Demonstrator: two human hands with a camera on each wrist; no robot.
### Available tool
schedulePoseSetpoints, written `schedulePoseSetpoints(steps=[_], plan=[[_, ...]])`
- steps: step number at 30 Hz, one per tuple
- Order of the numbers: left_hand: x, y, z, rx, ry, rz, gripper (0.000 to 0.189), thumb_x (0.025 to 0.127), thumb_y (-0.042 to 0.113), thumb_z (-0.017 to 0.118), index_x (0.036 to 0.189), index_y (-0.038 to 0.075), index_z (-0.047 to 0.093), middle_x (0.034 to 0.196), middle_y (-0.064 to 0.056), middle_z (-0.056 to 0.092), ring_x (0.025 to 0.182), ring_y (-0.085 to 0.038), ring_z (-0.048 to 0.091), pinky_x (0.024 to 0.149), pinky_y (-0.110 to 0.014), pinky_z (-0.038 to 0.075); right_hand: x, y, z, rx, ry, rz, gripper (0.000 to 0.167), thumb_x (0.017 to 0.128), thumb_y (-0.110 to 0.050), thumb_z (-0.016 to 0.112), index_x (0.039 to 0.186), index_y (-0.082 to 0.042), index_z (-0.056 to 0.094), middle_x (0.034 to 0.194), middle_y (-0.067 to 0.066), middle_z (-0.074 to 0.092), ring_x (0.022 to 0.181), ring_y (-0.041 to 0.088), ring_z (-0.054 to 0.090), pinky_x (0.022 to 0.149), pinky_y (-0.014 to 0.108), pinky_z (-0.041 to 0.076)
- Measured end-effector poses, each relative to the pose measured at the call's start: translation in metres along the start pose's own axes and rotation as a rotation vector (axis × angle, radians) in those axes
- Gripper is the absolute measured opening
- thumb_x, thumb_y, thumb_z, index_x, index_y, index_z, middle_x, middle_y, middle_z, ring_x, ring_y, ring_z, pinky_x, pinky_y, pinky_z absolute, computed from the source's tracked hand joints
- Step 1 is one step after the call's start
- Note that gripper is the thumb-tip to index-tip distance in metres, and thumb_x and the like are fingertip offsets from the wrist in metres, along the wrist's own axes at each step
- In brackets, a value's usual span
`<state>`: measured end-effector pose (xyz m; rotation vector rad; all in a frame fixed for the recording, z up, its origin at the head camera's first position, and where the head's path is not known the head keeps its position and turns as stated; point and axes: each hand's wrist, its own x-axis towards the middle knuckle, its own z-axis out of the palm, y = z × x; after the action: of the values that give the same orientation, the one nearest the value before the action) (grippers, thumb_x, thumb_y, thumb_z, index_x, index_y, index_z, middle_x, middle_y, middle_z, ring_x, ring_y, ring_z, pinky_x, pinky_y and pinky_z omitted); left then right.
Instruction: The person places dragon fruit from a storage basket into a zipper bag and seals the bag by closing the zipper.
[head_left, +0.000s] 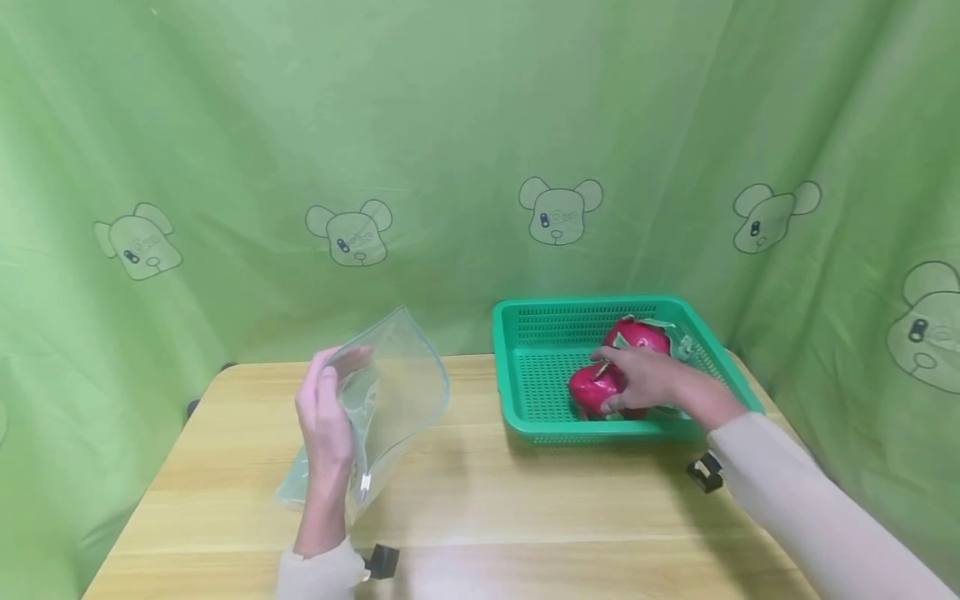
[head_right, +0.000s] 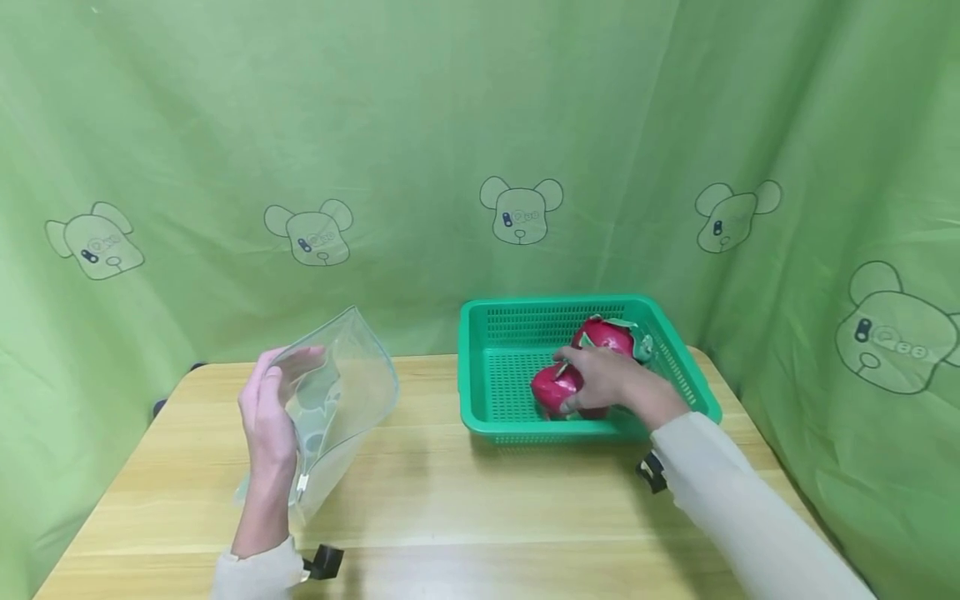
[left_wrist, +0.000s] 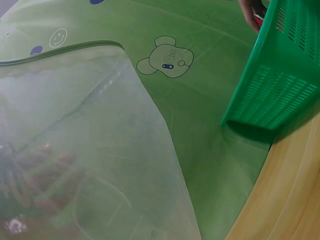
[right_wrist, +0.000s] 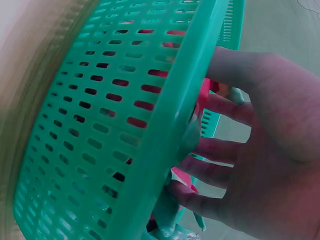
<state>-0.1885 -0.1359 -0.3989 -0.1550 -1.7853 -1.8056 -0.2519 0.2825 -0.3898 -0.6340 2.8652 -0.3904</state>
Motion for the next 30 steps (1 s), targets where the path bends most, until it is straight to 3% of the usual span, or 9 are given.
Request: schedulePoseSetpoints(steps=[14,21,30], plan=[[0.001,0.0,-0.001,-0.01,-0.003,0.008,0.039,0.108,0.01,0.03,0.117,-0.005,0.065,0.114,-0.012,0.073,0.108,-0.028,0.066,0.104,-0.035,0.048,0.009,-0.003,-0.003,0.009,-0.135,0.085,0.092,0.068,-0.029,0.095,0.144,-0.01,0.047,0.12,0.017,0.063,0.105,0.036,0.059,0.078,0.053,0.06],[0.001,-0.002,-0.002,-0.02,-0.006,0.005,0.039,0.107,0.009,0.03,0.117,-0.006,0.064,0.114,-0.014,0.072,0.109,-0.028,0.066,0.104,-0.035,0.048,0.013,0.0,0.003,0.025,-0.215,0.102,0.087,0.074,-0.036,0.088,0.141,-0.008,0.042,0.112,0.014,0.062,0.101,0.032,0.059,0.079,0.046,0.058],[0.001,0.001,-0.003,-0.031,-0.002,-0.007,0.039,0.107,0.009,0.029,0.117,-0.006,0.064,0.114,-0.014,0.072,0.109,-0.028,0.066,0.105,-0.037,0.048,0.014,-0.001,0.004,-0.021,-0.258,0.2,0.11,0.069,-0.045,0.089,0.157,-0.007,0.033,0.119,0.021,0.056,0.108,0.04,0.053,0.081,0.053,0.056]])
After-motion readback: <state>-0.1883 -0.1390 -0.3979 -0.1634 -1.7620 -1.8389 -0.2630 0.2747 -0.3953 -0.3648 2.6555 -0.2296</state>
